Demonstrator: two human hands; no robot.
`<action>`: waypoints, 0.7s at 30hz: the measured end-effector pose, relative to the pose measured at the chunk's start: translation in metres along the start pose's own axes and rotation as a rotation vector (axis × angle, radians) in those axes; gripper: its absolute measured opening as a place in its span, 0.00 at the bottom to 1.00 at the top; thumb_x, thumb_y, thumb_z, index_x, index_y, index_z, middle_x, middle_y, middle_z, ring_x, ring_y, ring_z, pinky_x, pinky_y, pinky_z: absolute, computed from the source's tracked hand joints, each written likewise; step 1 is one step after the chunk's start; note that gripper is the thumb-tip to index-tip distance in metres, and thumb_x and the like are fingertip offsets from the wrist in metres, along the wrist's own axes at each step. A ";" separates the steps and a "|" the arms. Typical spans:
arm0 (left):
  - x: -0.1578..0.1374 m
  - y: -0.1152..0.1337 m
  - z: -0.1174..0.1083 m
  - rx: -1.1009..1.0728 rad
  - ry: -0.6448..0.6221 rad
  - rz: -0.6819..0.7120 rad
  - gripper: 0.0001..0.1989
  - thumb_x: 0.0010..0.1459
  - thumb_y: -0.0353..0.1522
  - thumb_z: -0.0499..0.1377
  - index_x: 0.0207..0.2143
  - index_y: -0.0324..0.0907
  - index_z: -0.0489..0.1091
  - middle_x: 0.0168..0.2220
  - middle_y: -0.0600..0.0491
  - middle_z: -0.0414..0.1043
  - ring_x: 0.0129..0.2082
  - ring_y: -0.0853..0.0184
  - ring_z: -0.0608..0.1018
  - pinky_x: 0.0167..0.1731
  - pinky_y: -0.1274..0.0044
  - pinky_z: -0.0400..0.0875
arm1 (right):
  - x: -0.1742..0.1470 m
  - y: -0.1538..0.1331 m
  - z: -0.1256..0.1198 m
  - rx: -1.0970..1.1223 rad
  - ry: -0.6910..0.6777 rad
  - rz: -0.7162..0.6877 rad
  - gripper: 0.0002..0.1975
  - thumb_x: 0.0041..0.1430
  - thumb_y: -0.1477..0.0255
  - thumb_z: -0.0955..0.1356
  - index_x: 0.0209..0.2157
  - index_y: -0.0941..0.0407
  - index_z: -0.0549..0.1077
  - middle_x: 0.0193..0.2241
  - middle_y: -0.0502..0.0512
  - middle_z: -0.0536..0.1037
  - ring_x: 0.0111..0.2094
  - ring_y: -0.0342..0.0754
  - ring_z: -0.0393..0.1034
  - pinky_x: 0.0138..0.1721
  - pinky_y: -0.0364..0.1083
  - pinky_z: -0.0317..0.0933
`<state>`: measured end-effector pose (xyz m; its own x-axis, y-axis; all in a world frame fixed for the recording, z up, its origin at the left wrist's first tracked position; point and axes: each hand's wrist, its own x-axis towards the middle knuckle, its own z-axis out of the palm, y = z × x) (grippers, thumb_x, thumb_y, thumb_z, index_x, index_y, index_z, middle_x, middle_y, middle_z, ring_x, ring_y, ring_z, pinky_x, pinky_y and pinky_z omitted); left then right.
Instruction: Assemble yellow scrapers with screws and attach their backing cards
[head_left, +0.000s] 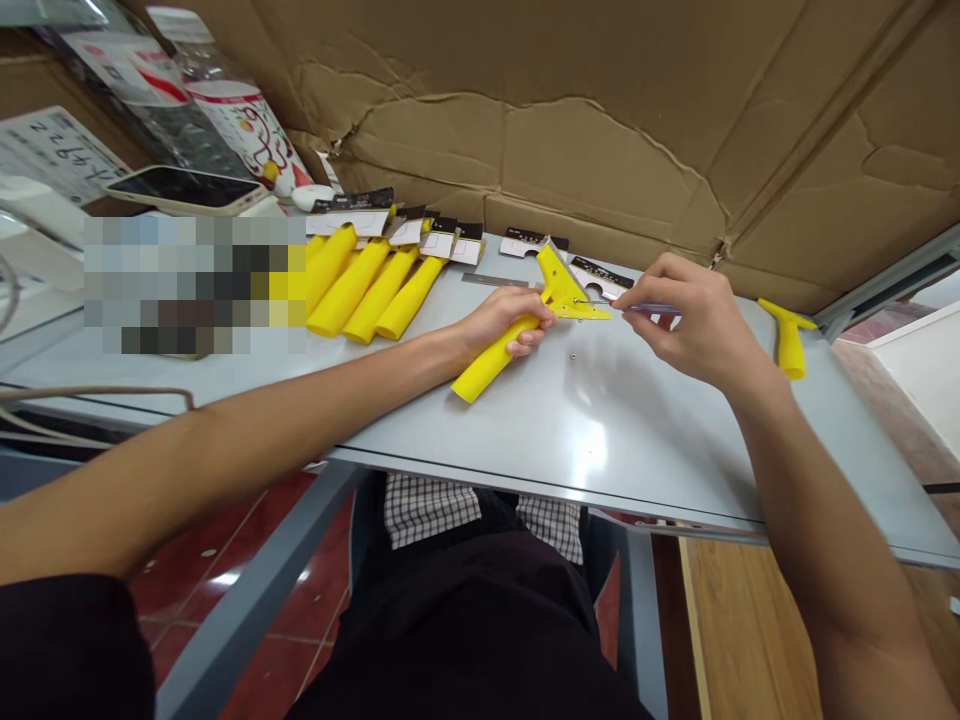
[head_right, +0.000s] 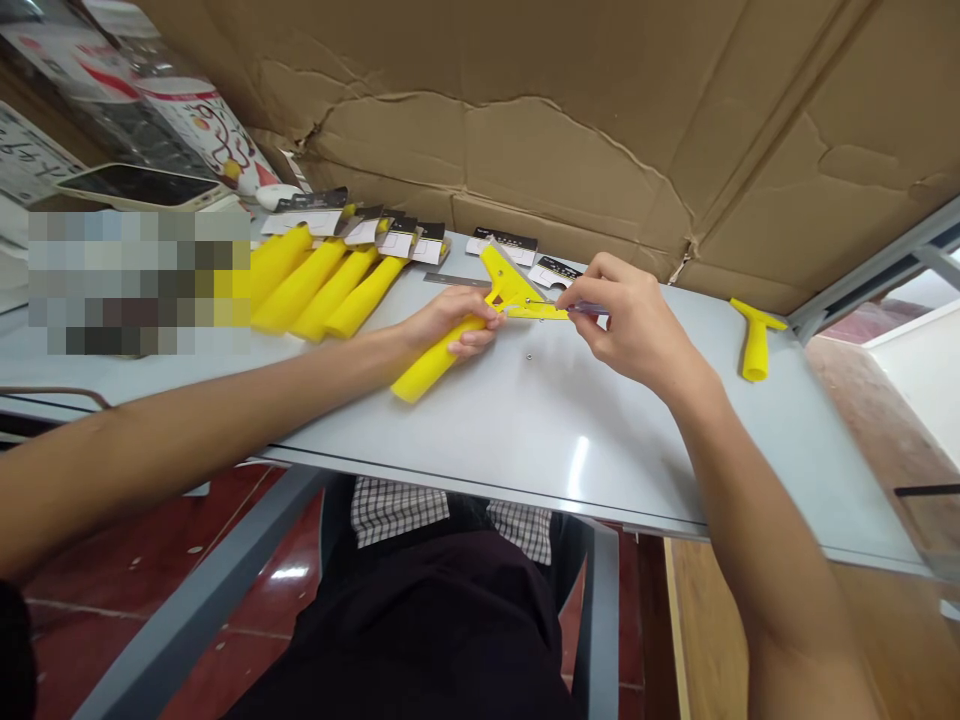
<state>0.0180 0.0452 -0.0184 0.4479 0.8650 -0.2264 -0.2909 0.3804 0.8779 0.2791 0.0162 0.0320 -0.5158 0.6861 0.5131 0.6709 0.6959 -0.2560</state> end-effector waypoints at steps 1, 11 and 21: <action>-0.001 0.000 0.000 0.004 -0.001 -0.007 0.09 0.46 0.24 0.63 0.30 0.40 0.66 0.21 0.56 0.69 0.11 0.78 0.62 0.08 0.86 0.54 | 0.000 -0.001 0.001 0.003 0.005 -0.003 0.08 0.68 0.69 0.70 0.42 0.49 0.85 0.43 0.58 0.82 0.37 0.53 0.78 0.35 0.53 0.72; -0.001 0.001 -0.001 0.015 -0.022 0.030 0.08 0.45 0.24 0.64 0.28 0.38 0.67 0.22 0.55 0.69 0.12 0.79 0.63 0.08 0.86 0.54 | 0.000 0.004 0.001 -0.080 -0.055 0.063 0.10 0.72 0.67 0.69 0.40 0.51 0.84 0.30 0.54 0.82 0.28 0.50 0.73 0.33 0.52 0.66; 0.000 -0.001 -0.002 0.046 -0.043 0.031 0.07 0.46 0.26 0.64 0.27 0.39 0.67 0.19 0.57 0.65 0.11 0.79 0.61 0.09 0.86 0.55 | -0.001 0.001 0.003 -0.034 0.033 -0.001 0.07 0.64 0.72 0.72 0.42 0.50 0.84 0.40 0.57 0.84 0.35 0.54 0.79 0.37 0.54 0.74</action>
<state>0.0167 0.0457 -0.0203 0.4757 0.8608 -0.1808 -0.2668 0.3370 0.9029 0.2790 0.0173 0.0290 -0.4992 0.6773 0.5405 0.6882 0.6889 -0.2276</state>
